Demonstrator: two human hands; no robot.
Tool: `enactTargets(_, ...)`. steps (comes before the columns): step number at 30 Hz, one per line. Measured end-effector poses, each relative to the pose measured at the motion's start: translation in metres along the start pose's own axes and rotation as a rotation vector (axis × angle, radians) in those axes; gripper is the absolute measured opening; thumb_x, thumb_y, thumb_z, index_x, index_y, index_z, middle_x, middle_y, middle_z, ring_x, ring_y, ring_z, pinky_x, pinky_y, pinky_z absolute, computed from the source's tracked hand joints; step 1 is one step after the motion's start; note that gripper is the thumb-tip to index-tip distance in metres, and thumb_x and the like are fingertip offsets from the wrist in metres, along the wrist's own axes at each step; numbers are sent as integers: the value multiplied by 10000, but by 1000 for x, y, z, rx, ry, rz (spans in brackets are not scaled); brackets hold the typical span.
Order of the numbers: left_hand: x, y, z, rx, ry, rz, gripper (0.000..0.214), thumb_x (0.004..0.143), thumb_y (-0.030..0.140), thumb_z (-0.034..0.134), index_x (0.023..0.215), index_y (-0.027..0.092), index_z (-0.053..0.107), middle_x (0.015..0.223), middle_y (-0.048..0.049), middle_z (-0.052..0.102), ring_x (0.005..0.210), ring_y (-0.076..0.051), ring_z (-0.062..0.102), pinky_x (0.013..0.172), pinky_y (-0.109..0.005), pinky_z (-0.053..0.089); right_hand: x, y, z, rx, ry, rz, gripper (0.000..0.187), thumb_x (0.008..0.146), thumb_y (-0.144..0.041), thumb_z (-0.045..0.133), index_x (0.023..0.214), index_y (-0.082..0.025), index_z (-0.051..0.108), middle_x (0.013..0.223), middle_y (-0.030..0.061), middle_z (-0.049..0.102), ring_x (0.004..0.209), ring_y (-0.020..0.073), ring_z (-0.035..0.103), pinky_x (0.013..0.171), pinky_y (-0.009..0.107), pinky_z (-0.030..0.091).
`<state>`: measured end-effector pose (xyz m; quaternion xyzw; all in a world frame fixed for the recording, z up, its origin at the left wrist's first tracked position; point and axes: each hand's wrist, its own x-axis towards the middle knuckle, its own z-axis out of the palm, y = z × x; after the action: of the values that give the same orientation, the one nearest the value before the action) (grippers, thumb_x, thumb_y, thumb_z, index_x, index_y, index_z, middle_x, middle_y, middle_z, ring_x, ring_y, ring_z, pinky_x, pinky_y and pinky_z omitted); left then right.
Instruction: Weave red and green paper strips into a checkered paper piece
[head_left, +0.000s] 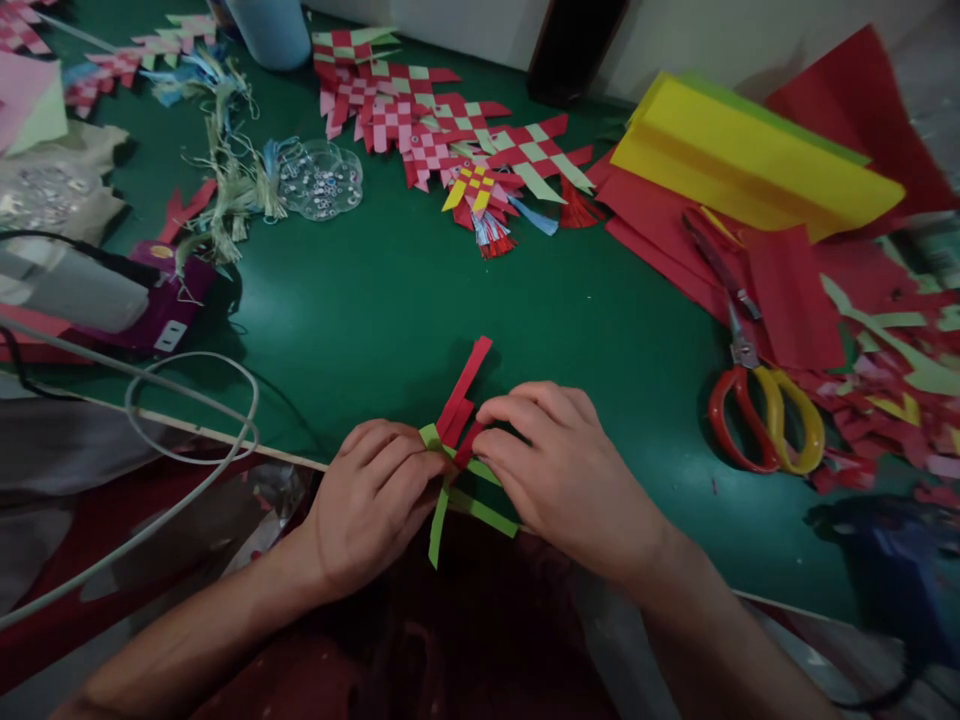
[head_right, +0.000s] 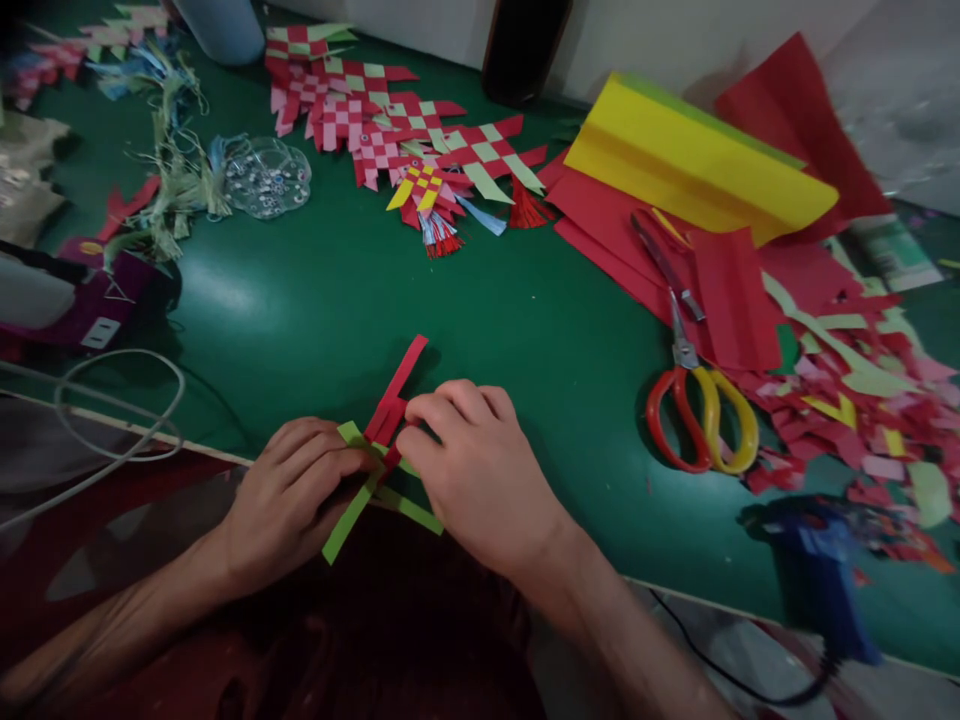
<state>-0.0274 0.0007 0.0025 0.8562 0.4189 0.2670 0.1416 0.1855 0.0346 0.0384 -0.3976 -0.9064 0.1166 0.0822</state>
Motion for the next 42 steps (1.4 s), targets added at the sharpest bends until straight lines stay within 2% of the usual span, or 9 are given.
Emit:
enactTargets(7, 0, 0, -2, -59, -10, 19, 118, 919, 125, 501, 974, 141, 604, 885, -63, 661, 859, -213, 550, 824, -371, 437, -12, -6, -3, 44, -19, -45, 166, 922, -134, 501, 910, -209, 649, 847, 15, 688, 862, 196, 539, 821, 404, 318)
enactTargets(11, 0, 0, -2, -75, -7, 20, 133, 913, 100, 493, 994, 135, 592, 890, -65, 660, 864, -212, 550, 841, -378, 432, -18, -12, -2, 78, -13, -37, 165, 925, -129, 498, 869, -201, 636, 802, 7, 673, 812, 182, 527, 815, 403, 307)
enactTargets(17, -1, -1, 0, -79, -8, 18, 159, 912, 95, 487, 1030, 141, 584, 888, -62, 648, 862, -208, 550, 830, -379, 427, -23, -18, 3, 137, -22, -30, 172, 939, -148, 486, 856, -197, 628, 793, 9, 665, 794, 176, 521, 810, 399, 303)
enactTargets(20, -1, 0, 0, -64, -3, 24, 135, 913, 96, 493, 1003, 143, 581, 882, -62, 653, 860, -209, 548, 821, -378, 427, -22, -15, 3, 134, -4, -1, 169, 948, -166, 486, 907, -202, 646, 796, 13, 678, 818, 180, 536, 814, 385, 310)
enactTargets(24, 0, 0, -1, -55, -3, 29, 102, 912, 100, 509, 975, 134, 581, 875, -69, 650, 860, -215, 545, 812, -380, 430, -14, -6, 2, 63, 18, 55, 172, 931, -149, 502, 974, -193, 663, 834, 21, 689, 854, 195, 547, 802, 373, 313)
enactTargets(29, 0, 0, -1, -80, -9, 14, 122, 899, 98, 514, 985, 133, 593, 882, -70, 645, 867, -225, 545, 811, -386, 433, 2, 2, 0, -49, -38, 54, 227, 894, -153, 559, 1093, -225, 641, 988, 33, 658, 925, 224, 513, 787, 370, 298)
enactTargets(35, 2, 1, -2, -77, -2, 16, 118, 889, 91, 508, 956, 131, 597, 886, -72, 643, 860, -219, 540, 826, -378, 432, 13, 5, -5, -82, -119, 40, 144, 875, -127, 557, 957, -223, 627, 1068, 36, 625, 964, 232, 479, 787, 369, 282)
enactTargets(39, 2, 1, -2, -71, 5, 11, 117, 890, 87, 511, 954, 134, 596, 884, -68, 649, 855, -216, 540, 819, -371, 429, 14, 6, -4, -105, -160, 5, 96, 876, -128, 548, 891, -206, 601, 1024, 35, 626, 936, 231, 478, 777, 375, 269)
enactTargets(42, 2, 0, -2, -77, 0, 16, 125, 893, 84, 506, 961, 132, 599, 884, -65, 652, 859, -215, 542, 824, -374, 427, 14, 6, -3, -106, -177, 2, 131, 869, -107, 535, 922, -206, 602, 958, 29, 627, 901, 222, 486, 786, 378, 263)
